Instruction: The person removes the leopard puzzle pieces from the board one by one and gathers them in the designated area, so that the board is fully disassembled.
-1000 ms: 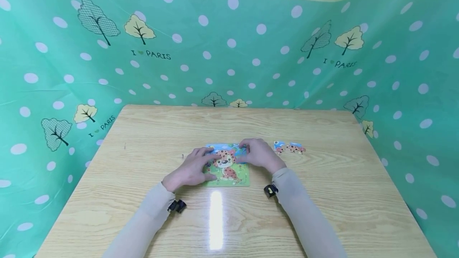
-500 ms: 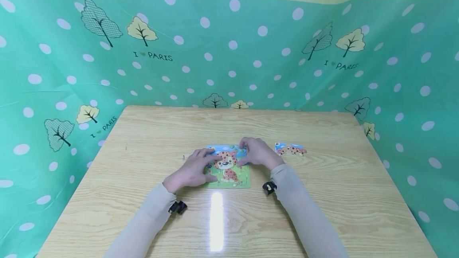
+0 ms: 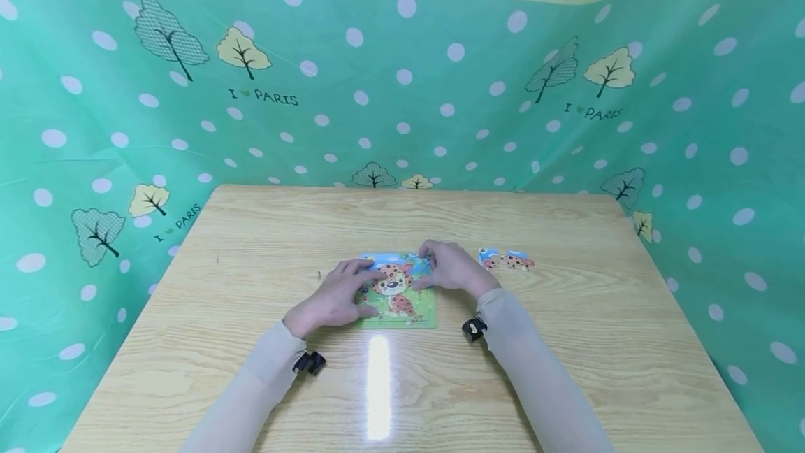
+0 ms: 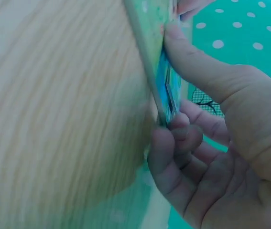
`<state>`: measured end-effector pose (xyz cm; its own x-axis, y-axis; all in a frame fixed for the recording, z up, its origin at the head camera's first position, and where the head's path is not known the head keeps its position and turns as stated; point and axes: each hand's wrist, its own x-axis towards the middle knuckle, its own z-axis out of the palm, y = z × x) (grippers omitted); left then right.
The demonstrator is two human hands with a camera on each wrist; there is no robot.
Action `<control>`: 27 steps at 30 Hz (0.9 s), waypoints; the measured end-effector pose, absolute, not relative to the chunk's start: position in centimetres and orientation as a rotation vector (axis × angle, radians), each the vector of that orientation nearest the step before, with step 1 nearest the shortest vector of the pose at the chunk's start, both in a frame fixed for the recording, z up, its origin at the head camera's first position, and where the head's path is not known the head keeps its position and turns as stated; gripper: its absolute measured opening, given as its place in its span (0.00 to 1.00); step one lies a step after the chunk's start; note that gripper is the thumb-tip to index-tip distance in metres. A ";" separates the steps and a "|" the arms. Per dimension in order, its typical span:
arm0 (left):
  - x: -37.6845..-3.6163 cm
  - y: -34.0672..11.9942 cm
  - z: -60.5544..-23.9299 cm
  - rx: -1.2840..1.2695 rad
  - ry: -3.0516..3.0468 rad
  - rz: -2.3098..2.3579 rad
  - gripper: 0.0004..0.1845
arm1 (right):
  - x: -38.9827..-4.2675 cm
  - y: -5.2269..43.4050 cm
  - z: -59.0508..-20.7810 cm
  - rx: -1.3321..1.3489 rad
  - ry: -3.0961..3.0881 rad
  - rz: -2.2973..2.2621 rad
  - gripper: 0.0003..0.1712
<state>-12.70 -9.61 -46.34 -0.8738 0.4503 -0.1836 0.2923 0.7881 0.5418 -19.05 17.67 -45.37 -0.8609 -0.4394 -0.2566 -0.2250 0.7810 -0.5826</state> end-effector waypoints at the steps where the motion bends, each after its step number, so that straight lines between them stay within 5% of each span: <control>1: -12.7 -9.6 -46.4 0.571 2.675 0.737 0.37 | -19.1 17.7 -45.4 -0.493 2.589 -0.802 0.33; 8: -12.5 -9.5 -46.4 0.586 2.675 0.735 0.38 | -19.1 18.2 -45.7 -0.424 2.593 -1.092 0.08; 27: -12.2 -11.0 -45.9 0.665 2.740 0.754 0.37 | -19.2 21.0 -46.6 -0.226 2.648 -1.312 0.17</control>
<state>-12.15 -10.95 -45.87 -0.8729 0.4793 -0.0911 0.3651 0.7656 0.5296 -19.20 20.96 -46.58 -0.9726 -0.2139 -0.0914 -0.0569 0.5996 -0.7982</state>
